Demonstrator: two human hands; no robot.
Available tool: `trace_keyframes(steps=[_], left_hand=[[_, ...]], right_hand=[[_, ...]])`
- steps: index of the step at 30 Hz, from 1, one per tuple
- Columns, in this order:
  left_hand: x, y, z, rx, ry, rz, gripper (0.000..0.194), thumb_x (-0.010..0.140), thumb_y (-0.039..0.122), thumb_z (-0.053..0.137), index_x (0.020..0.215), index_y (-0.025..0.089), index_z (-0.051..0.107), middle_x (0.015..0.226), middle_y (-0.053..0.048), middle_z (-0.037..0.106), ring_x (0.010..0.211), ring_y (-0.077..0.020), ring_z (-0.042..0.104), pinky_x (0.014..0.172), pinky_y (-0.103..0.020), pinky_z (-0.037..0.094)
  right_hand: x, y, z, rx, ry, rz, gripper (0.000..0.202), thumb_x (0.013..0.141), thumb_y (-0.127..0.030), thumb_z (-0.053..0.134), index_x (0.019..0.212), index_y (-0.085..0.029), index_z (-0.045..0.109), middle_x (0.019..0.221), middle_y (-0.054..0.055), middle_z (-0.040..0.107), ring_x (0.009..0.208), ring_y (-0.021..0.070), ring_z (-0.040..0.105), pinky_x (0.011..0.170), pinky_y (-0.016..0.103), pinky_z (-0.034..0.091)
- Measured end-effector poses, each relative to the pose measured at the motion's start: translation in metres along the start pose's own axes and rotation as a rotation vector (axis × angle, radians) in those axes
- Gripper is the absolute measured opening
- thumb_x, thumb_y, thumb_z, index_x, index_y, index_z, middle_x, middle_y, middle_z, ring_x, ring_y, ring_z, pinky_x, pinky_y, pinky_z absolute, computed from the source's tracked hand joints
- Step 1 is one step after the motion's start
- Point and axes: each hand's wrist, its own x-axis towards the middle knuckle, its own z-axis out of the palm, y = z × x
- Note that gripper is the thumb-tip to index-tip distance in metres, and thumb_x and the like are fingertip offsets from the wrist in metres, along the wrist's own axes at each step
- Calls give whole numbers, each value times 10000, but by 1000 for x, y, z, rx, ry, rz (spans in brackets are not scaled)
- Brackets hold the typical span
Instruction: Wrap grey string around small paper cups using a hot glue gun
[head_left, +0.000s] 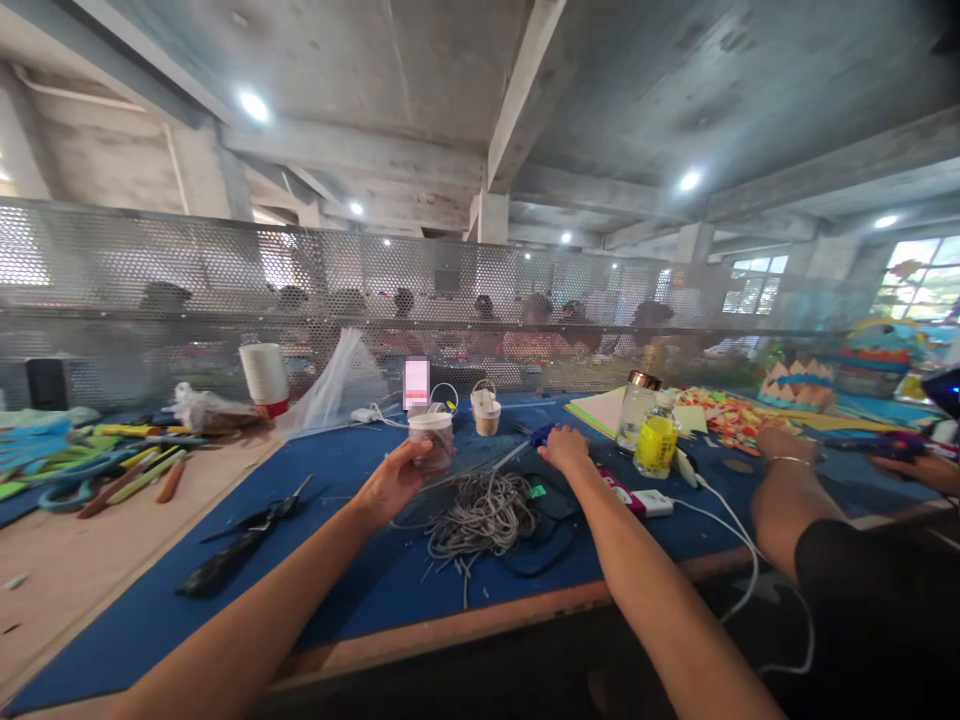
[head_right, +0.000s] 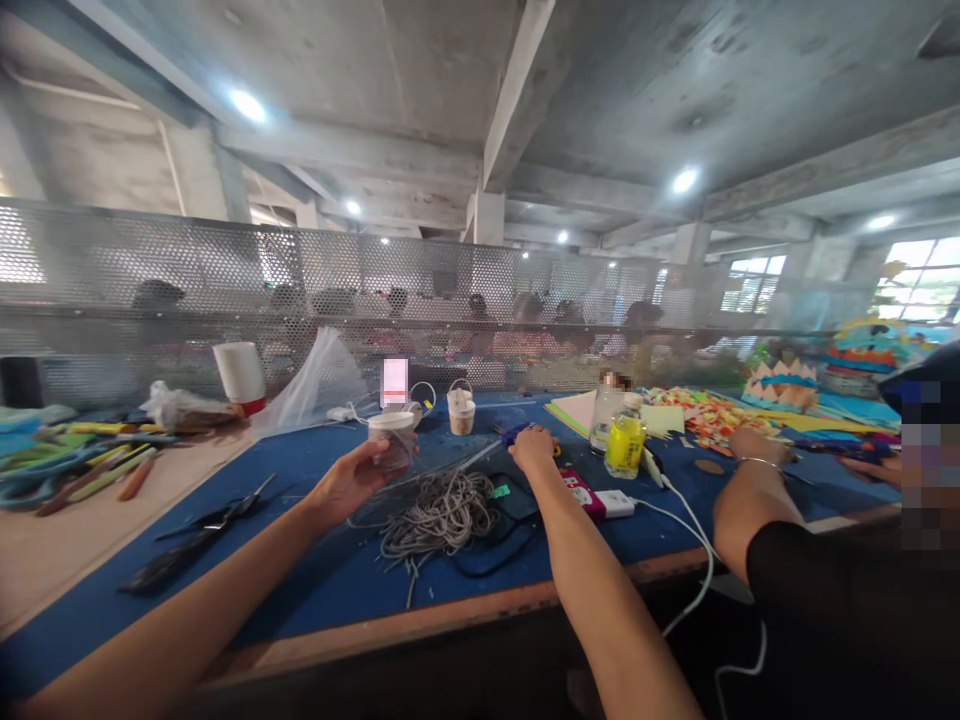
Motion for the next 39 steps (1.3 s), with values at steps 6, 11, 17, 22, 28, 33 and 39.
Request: trace_keyframes(steps=[6, 11, 17, 22, 28, 33, 39], left_hand=[[1, -2, -2, -48, -8, -18, 326, 841, 219, 707, 1142, 113, 770, 1163, -164, 777, 1077, -298, 716, 919, -384, 571], [2, -1, -2, -77, -5, -27, 341, 850, 214, 699, 1170, 116, 764, 1169, -168, 782, 1075, -305, 726, 915, -400, 581], [1, 2, -1, -123, -6, -28, 348, 845, 211, 705, 1165, 82, 752, 1177, -191, 784, 1068, -320, 744, 918, -415, 593], [2, 2, -2, -146, 22, -20, 338, 881, 220, 668, 1185, 89, 735, 1163, -187, 787, 1055, -304, 753, 922, -421, 610], [3, 4, -3, -172, 88, 5, 322, 877, 199, 637, 1176, 127, 730, 1114, -164, 795, 1007, -286, 765, 886, -412, 630], [2, 6, 0, -149, 111, -14, 302, 900, 196, 599, 1159, 118, 733, 1092, -169, 798, 994, -279, 769, 862, -388, 632], [1, 4, 2, -129, 120, 4, 289, 878, 206, 646, 1139, 121, 736, 1092, -158, 797, 993, -266, 765, 844, -362, 627]], right_hand=[[6, 3, 8, 9, -13, 26, 485, 987, -399, 636, 1355, -85, 674, 1408, 294, 592, 1264, 369, 646, 1016, 465, 524], [5, 3, 9, 50, 27, 37, 439, 965, -358, 655, 1311, -91, 698, 1413, 282, 563, 1203, 345, 683, 987, 418, 539], [8, 5, 3, 154, 107, 39, 460, 1015, -454, 565, 1332, -137, 667, 1365, 235, 612, 1106, 279, 720, 962, 358, 528], [15, 5, 0, 321, 235, 27, 438, 1045, -496, 499, 1358, -208, 607, 1186, 130, 734, 1137, 259, 706, 927, 324, 514], [26, 6, 1, 775, 521, 21, 429, 948, -415, 590, 1279, -143, 575, 1105, 159, 755, 981, 281, 726, 863, 361, 522], [26, -10, -2, 1296, 420, -39, 521, 741, -527, 733, 1098, -163, 625, 747, 24, 682, 630, 203, 616, 609, 307, 490], [-9, -42, -16, 1531, 149, -316, 498, 789, -544, 652, 1095, -152, 663, 594, -74, 509, 488, 113, 449, 514, 251, 381]])
